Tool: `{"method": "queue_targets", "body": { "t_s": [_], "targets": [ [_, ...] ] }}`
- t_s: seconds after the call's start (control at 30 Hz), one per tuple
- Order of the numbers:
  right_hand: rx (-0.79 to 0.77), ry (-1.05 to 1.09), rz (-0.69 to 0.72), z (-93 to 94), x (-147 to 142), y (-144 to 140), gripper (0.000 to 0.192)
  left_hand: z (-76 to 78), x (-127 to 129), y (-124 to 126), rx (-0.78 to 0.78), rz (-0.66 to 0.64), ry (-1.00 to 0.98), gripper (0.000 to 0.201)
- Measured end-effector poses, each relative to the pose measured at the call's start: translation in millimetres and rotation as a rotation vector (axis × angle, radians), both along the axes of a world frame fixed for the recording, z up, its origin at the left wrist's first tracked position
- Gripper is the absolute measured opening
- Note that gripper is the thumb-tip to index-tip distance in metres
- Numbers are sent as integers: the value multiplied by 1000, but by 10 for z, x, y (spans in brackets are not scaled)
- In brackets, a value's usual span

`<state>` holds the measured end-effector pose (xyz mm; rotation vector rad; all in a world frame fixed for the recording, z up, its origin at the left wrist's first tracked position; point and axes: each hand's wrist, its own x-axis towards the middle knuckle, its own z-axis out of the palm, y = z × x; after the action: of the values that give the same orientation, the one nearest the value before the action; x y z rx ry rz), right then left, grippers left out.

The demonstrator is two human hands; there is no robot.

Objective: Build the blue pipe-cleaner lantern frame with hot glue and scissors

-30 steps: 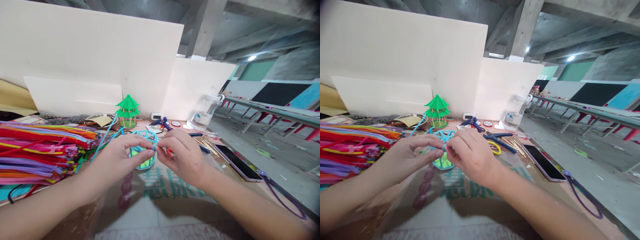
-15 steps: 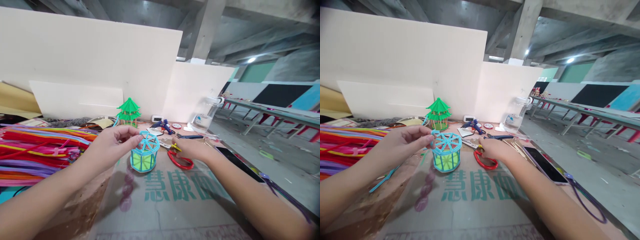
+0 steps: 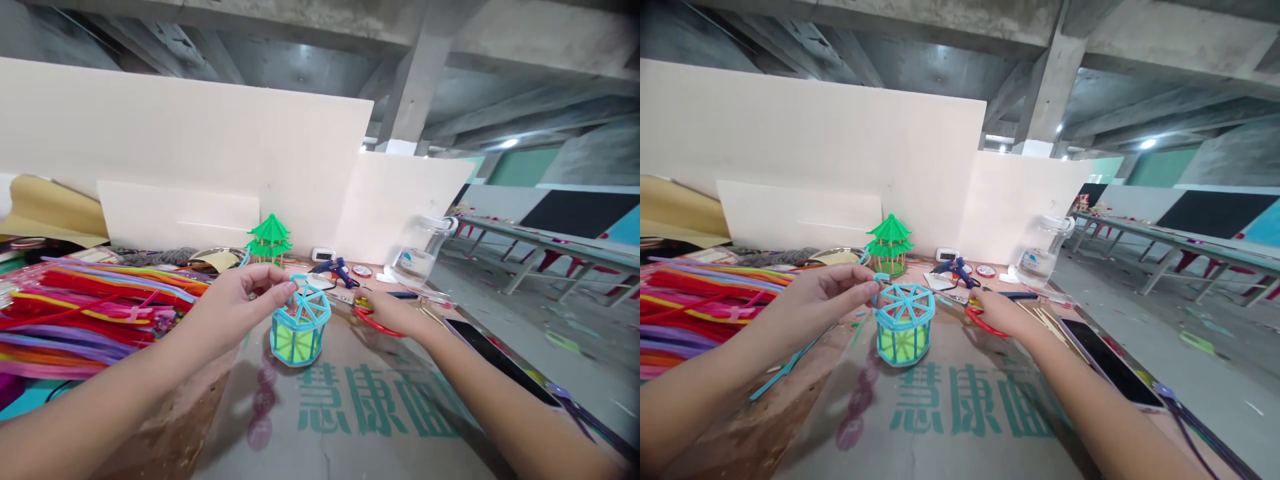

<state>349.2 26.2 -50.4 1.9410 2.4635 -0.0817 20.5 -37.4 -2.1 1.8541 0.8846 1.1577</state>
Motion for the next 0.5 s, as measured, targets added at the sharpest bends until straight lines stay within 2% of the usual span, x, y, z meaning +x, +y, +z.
{"method": "queue_targets", "body": {
  "t_s": [0.07, 0.17, 0.23, 0.33, 0.4, 0.5],
  "targets": [
    [55, 101, 51, 134, 82, -15, 40, 17, 8, 10, -21, -7, -45, 31],
    [175, 376, 172, 355, 138, -122, 46, 56, 16, 25, -48, -32, -83, 31],
    [182, 497, 269, 476, 95, -254, 50, 78, 18, 29, -62, -39, -93, 30],
    [169, 536, 410, 590, -102, -501, 55, 88, 10, 27, -78, -10, -107, 30],
    [212, 535, 410, 615, -291, -653, 54, 86, 1, 24, -82, 24, -111, 32],
    [196, 530, 341, 576, -555, -800, 51, 98, -4, 14, -84, 49, -115, 33]
  ]
}}
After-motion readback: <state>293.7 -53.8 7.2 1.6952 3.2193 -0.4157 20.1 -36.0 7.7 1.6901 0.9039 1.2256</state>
